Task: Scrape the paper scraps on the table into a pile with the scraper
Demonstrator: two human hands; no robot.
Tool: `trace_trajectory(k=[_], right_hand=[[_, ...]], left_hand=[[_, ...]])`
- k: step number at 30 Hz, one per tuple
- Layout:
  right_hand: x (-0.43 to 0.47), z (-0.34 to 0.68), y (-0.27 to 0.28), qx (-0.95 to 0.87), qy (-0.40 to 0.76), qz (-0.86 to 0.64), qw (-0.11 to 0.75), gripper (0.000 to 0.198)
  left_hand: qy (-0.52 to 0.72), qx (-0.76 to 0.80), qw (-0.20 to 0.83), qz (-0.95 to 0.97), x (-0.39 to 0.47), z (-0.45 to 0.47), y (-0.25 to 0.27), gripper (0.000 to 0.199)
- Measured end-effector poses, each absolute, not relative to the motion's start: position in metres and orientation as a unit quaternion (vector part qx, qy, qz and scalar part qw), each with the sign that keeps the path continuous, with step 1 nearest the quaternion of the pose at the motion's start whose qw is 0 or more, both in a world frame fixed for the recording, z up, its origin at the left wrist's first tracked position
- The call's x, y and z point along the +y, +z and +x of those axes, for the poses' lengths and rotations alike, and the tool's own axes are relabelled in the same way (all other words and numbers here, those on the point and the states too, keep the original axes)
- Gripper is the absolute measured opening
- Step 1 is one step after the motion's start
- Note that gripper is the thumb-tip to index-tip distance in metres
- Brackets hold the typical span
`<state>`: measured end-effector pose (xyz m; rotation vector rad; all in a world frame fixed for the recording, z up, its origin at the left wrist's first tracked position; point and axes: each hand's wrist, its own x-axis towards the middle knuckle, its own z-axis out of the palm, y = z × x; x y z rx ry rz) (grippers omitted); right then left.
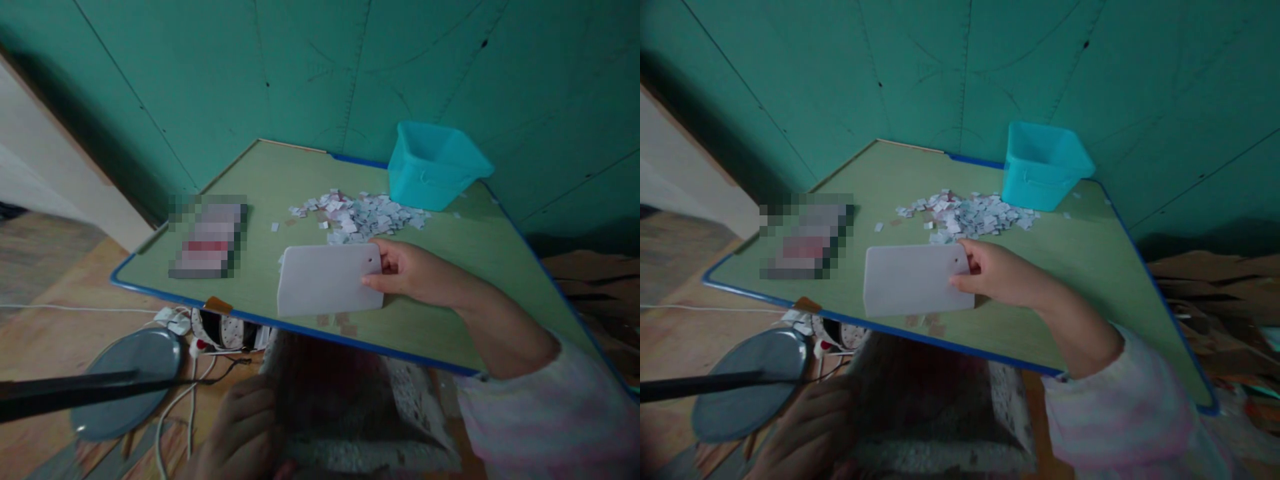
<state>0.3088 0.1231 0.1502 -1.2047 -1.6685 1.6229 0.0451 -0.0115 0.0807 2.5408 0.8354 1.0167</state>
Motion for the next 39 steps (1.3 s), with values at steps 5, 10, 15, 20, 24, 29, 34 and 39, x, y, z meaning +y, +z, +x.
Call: trace_trajectory(k=[5,10,15,20,24,29,34,39], right_hand=[[0.128,0.317,0.155,-0.616,0.575,-0.468,0.266,0.026],[0.130,0.322,0.158,-0.635,0.526,-0.513,0.238,0.020],[0.128,0.320,0.157,-0.650,0.551,-0.489,0.186,0.019],[0.128,0.319,0.155,-0.663,0.568,-0.472,0.126,0.022],[0.126,0.319,0.154,-0.648,0.597,-0.459,0.113,0.024],[0.124,0.318,0.154,-0.640,0.613,-0.451,0.108,0.026],[0.125,0.319,0.152,-0.641,0.623,-0.438,0.098,0.031],[0.124,0.318,0.151,-0.649,0.622,-0.430,0.086,0.033]], left_hand=[[0.358,0.287,0.127,0.879,-0.007,0.052,0.088,0.026],[0.368,0.277,0.133,0.878,-0.005,0.051,0.091,0.025],[0.374,0.277,0.114,0.878,-0.002,0.050,0.095,0.028],[0.388,0.292,0.091,0.870,0.000,0.054,0.099,0.029],[0.405,0.311,0.083,0.855,-0.002,0.059,0.097,0.029],[0.426,0.343,0.067,0.835,-0.006,0.064,0.089,0.033],[0.416,0.333,0.069,0.844,-0.001,0.062,0.091,0.030],[0.407,0.281,0.064,0.867,0.006,0.056,0.094,0.026]])
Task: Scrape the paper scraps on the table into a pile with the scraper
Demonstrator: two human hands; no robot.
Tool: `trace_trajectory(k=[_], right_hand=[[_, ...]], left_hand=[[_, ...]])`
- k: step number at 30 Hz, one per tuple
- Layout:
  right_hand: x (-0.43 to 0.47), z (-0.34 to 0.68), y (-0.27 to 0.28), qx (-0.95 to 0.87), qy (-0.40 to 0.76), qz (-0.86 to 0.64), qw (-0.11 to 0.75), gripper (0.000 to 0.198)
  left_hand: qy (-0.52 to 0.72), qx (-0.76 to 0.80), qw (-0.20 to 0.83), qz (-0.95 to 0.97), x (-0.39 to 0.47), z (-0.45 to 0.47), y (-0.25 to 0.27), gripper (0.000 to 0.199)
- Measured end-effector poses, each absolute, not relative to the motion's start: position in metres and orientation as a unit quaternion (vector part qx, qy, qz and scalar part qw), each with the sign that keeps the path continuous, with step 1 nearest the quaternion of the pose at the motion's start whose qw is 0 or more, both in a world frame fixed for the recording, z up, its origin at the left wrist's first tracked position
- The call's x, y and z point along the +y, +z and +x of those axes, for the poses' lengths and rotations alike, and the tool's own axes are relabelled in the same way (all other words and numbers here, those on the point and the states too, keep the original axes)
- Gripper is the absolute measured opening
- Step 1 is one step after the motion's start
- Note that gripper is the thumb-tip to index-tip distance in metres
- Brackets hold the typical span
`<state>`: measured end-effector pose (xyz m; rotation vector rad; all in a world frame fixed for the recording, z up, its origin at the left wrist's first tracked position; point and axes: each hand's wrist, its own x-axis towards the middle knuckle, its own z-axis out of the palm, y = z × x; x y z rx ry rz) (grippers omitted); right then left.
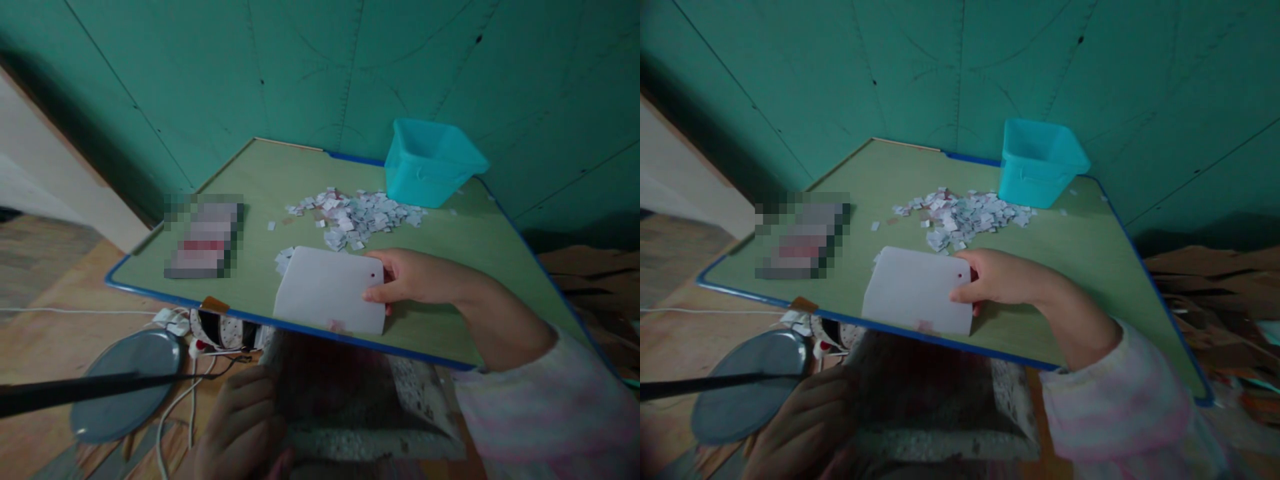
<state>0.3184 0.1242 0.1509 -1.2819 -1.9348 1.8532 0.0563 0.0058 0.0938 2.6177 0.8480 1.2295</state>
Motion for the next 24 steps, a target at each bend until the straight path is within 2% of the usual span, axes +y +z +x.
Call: trace_trajectory(k=[10,17,24], right_hand=[[0.120,0.319,0.155,-0.660,0.636,-0.395,0.066,0.032],[0.116,0.316,0.165,-0.736,0.556,-0.378,0.085,0.030],[0.111,0.312,0.171,-0.752,0.532,-0.386,0.043,0.026]], left_hand=[[0.401,0.289,0.083,0.865,0.009,0.058,0.099,0.023],[0.410,0.277,0.082,0.865,0.009,0.054,0.096,0.020],[0.395,0.289,0.075,0.869,0.011,0.060,0.101,0.019]])
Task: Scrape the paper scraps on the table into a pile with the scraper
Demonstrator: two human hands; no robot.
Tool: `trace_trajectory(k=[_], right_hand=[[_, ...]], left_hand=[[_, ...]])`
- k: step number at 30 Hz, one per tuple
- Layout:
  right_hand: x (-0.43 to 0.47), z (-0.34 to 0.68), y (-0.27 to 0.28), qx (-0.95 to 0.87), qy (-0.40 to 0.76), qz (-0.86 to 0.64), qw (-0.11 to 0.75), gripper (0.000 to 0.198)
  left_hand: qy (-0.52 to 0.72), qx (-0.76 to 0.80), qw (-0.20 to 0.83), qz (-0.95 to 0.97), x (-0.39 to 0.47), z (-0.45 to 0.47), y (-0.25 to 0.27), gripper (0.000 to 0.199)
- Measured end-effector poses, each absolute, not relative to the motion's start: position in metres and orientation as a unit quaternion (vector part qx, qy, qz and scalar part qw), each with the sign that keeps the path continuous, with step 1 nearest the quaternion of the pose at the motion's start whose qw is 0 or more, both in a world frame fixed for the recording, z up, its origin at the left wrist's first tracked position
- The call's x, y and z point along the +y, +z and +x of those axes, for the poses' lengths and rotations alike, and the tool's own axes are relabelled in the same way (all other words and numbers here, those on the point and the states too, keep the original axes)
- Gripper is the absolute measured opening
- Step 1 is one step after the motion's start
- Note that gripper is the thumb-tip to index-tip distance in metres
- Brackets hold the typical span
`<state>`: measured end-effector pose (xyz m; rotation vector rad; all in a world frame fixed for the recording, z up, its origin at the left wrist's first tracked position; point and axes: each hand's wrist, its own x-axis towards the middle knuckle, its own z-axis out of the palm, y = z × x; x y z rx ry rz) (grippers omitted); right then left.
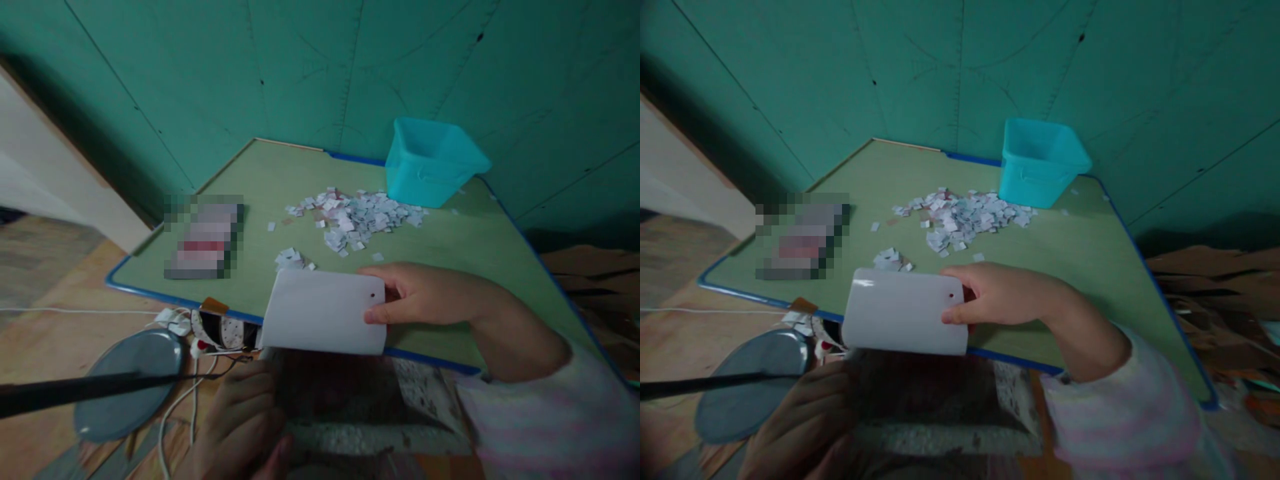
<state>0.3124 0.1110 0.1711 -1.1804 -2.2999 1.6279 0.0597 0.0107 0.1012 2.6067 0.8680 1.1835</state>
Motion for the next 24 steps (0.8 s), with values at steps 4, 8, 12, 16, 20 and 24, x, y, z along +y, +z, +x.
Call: trace_trajectory(k=[4,8,12,16,20,24], right_hand=[[0.113,0.310,0.168,-0.705,0.566,-0.410,0.119,0.027],[0.122,0.310,0.166,-0.644,0.513,-0.484,0.296,0.031],[0.131,0.314,0.163,-0.597,0.416,-0.556,0.402,0.033],[0.135,0.319,0.158,-0.599,0.356,-0.586,0.414,0.034],[0.137,0.319,0.148,-0.585,0.366,-0.573,0.441,0.029],[0.138,0.317,0.143,-0.588,0.371,-0.568,0.441,0.026]], left_hand=[[0.415,0.293,0.063,0.859,0.010,0.060,0.100,0.021],[0.409,0.281,0.072,0.865,0.011,0.059,0.101,0.023],[0.418,0.286,0.070,0.859,0.009,0.057,0.100,0.023],[0.409,0.299,0.076,0.859,0.007,0.057,0.095,0.021],[0.412,0.286,0.083,0.861,0.007,0.057,0.093,0.018],[0.398,0.290,0.097,0.865,0.007,0.056,0.093,0.018]])
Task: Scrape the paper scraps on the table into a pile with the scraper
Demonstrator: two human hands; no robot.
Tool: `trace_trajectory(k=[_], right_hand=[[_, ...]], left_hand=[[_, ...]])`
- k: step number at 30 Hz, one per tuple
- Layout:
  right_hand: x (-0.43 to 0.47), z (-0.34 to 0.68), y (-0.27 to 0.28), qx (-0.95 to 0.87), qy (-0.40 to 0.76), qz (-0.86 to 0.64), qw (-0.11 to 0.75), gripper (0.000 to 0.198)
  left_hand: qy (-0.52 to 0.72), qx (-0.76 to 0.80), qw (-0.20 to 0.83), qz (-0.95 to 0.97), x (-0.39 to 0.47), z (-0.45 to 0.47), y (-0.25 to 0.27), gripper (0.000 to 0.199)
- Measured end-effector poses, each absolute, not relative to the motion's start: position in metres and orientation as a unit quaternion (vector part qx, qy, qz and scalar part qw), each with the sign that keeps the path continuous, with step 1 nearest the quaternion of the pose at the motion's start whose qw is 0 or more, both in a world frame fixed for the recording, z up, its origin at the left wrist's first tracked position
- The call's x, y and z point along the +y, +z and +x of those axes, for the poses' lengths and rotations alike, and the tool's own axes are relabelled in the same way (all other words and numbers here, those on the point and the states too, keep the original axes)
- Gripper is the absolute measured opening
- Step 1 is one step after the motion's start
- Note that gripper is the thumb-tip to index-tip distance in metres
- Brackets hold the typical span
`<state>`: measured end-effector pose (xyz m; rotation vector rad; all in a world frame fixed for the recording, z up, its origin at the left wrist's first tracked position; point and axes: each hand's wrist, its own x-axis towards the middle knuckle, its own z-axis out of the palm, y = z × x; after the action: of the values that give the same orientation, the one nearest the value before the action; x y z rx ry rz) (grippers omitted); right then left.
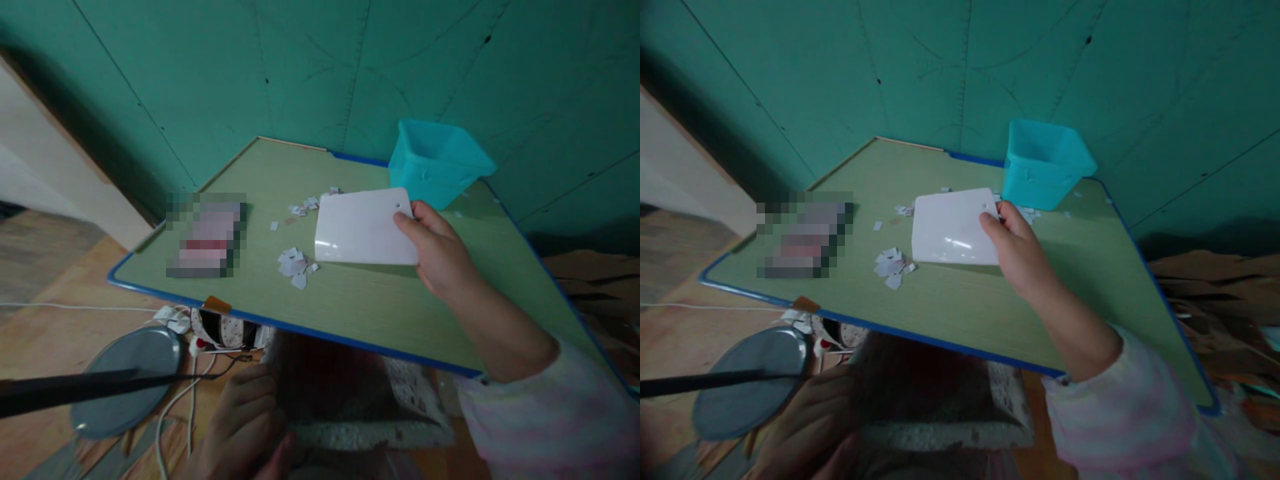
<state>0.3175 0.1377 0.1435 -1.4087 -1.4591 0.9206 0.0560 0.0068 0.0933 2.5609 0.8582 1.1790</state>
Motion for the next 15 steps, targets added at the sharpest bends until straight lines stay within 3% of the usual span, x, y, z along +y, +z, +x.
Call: trace_trajectory(k=[8,15], right_hand=[[0.1341,0.3091,0.1531,-0.577,0.434,-0.562,0.403,0.022],[0.1369,0.3139,0.1472,-0.547,0.423,-0.551,0.467,0.022]], left_hand=[[0.395,0.291,0.116,0.863,0.0055,0.0571,0.0870,0.018],[0.394,0.298,0.123,0.861,0.0055,0.0549,0.0900,0.019]])
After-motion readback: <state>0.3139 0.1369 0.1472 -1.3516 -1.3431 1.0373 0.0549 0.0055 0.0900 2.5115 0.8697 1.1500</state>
